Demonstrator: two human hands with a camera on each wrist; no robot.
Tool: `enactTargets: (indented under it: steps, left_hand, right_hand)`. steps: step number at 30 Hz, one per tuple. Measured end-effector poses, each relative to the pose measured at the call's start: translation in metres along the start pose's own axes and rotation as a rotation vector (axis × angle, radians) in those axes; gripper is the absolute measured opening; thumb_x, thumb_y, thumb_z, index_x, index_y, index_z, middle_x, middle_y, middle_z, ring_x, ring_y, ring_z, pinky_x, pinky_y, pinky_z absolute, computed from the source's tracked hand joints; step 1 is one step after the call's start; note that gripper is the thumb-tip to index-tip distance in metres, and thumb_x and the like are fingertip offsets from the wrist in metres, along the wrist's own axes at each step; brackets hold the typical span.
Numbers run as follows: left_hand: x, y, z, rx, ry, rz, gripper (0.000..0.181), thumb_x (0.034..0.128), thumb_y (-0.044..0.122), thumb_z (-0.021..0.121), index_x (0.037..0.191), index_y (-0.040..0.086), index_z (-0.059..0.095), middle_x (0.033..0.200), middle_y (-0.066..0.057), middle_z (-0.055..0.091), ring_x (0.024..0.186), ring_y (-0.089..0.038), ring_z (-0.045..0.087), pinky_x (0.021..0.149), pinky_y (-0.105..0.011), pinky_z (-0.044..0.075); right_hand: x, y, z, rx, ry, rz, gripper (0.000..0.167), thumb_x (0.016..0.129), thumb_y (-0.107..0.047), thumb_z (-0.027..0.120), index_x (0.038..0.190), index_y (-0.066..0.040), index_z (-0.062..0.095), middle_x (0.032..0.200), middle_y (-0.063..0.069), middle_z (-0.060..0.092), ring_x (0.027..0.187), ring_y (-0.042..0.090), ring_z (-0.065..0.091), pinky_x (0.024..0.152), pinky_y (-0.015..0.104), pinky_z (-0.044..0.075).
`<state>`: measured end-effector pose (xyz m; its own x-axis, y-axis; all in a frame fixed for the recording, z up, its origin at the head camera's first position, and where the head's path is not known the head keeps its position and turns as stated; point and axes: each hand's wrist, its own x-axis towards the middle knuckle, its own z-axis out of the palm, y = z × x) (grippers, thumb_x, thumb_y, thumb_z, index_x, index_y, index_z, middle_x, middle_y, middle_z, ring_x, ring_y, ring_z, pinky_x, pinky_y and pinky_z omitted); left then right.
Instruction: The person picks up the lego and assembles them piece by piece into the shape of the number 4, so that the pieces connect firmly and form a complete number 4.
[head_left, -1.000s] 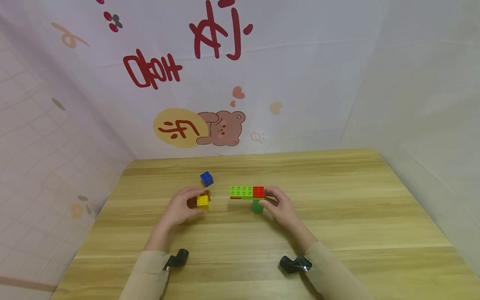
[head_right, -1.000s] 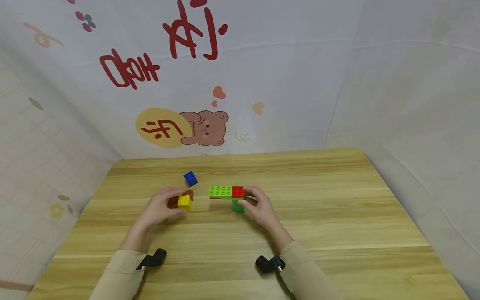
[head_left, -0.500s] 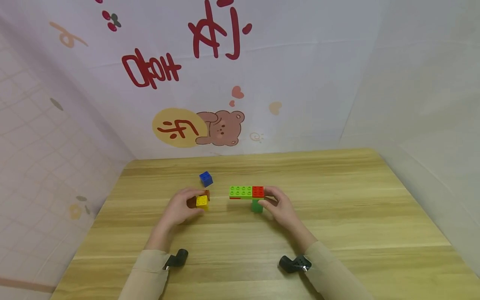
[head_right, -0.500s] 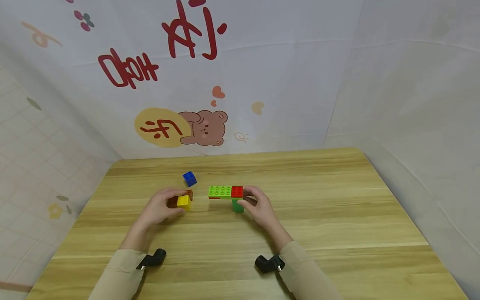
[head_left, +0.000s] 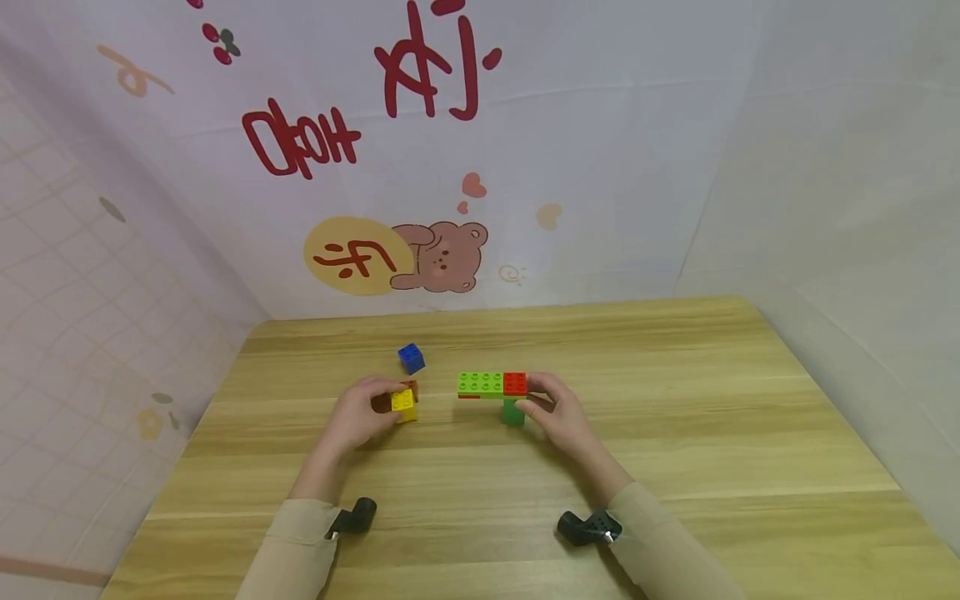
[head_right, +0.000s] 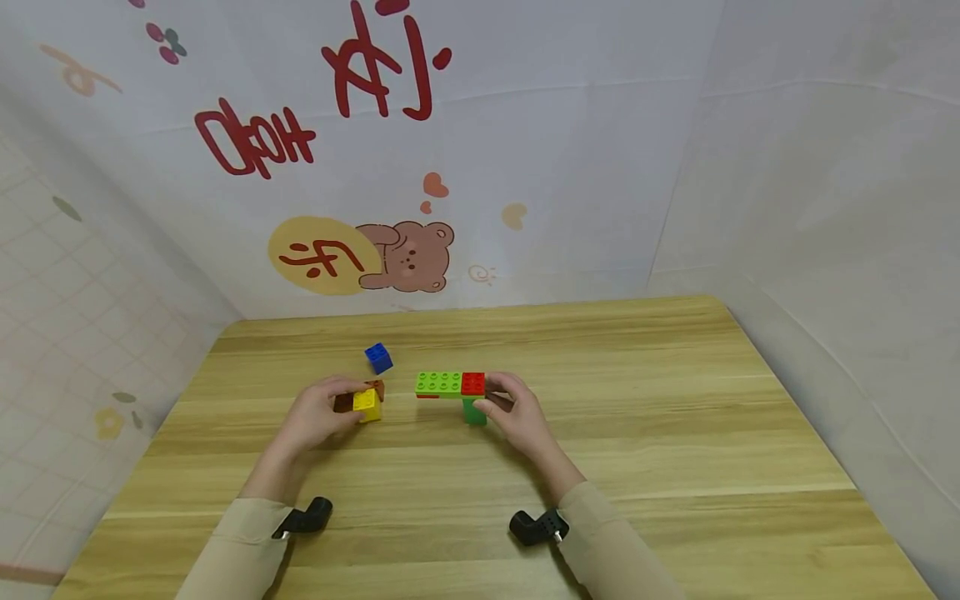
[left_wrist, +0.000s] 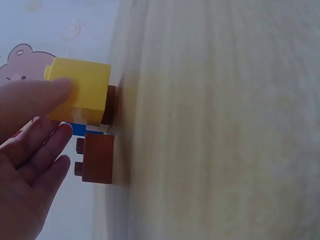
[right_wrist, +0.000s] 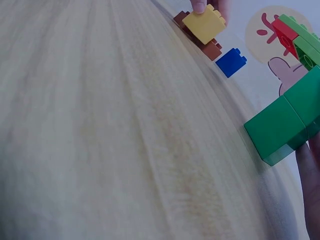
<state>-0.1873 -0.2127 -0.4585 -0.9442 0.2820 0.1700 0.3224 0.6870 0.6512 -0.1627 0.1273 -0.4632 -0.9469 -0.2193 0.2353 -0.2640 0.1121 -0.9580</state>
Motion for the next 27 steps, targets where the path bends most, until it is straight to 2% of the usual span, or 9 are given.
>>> enactTargets:
  steps: [6, 9, 13, 22, 27]
  left_hand:
    - [-0.001, 0.009, -0.005, -0.091, 0.012, -0.049, 0.038, 0.0811, 0.004, 0.080, 0.118, 0.006, 0.072, 0.115, -0.011, 0.065, 0.100, -0.032, 0.061, 0.086, -0.047, 0.053]
    - [0.000, 0.015, -0.007, -0.157, 0.024, -0.055, 0.036, 0.0836, 0.001, 0.078, 0.119, 0.003, 0.071, 0.115, -0.012, 0.064, 0.098, -0.031, 0.062, 0.086, -0.046, 0.055]
    - [0.003, 0.024, -0.009, -0.192, 0.049, -0.024, 0.036, 0.0854, 0.002, 0.076, 0.120, 0.003, 0.070, 0.117, -0.013, 0.063, 0.102, -0.030, 0.062, 0.087, -0.045, 0.056]
    - [0.008, 0.047, -0.013, -0.193, 0.075, 0.057, 0.039, 0.0848, 0.001, 0.077, 0.123, 0.005, 0.069, 0.118, -0.009, 0.063, 0.105, -0.027, 0.062, 0.092, -0.046, 0.053]
    - [0.014, 0.062, -0.013, -0.250, 0.084, 0.099, 0.038, 0.0846, -0.002, 0.076, 0.122, 0.005, 0.069, 0.117, -0.009, 0.061, 0.103, -0.026, 0.063, 0.088, -0.041, 0.055]
  right_hand:
    - [0.000, 0.000, 0.000, -0.003, 0.005, -0.003, 0.035, 0.091, 0.002, 0.068, 0.124, 0.009, 0.059, 0.123, 0.024, 0.057, 0.118, 0.040, 0.054, 0.098, 0.039, 0.049]
    - [0.000, 0.000, 0.000, -0.003, 0.006, -0.008, 0.035, 0.090, 0.002, 0.068, 0.123, 0.010, 0.059, 0.123, 0.024, 0.057, 0.117, 0.040, 0.054, 0.097, 0.038, 0.050]
    - [0.000, 0.000, 0.000, 0.004, 0.010, -0.012, 0.035, 0.090, 0.003, 0.069, 0.123, 0.010, 0.059, 0.123, 0.024, 0.057, 0.117, 0.039, 0.054, 0.097, 0.036, 0.050]
    - [0.000, 0.001, 0.000, 0.012, 0.011, -0.008, 0.034, 0.090, 0.003, 0.069, 0.122, 0.010, 0.060, 0.122, 0.025, 0.057, 0.117, 0.041, 0.054, 0.096, 0.031, 0.050]
    - [0.000, 0.001, 0.000, 0.010, 0.008, -0.008, 0.035, 0.090, 0.003, 0.069, 0.123, 0.010, 0.059, 0.122, 0.025, 0.057, 0.117, 0.041, 0.054, 0.096, 0.031, 0.050]
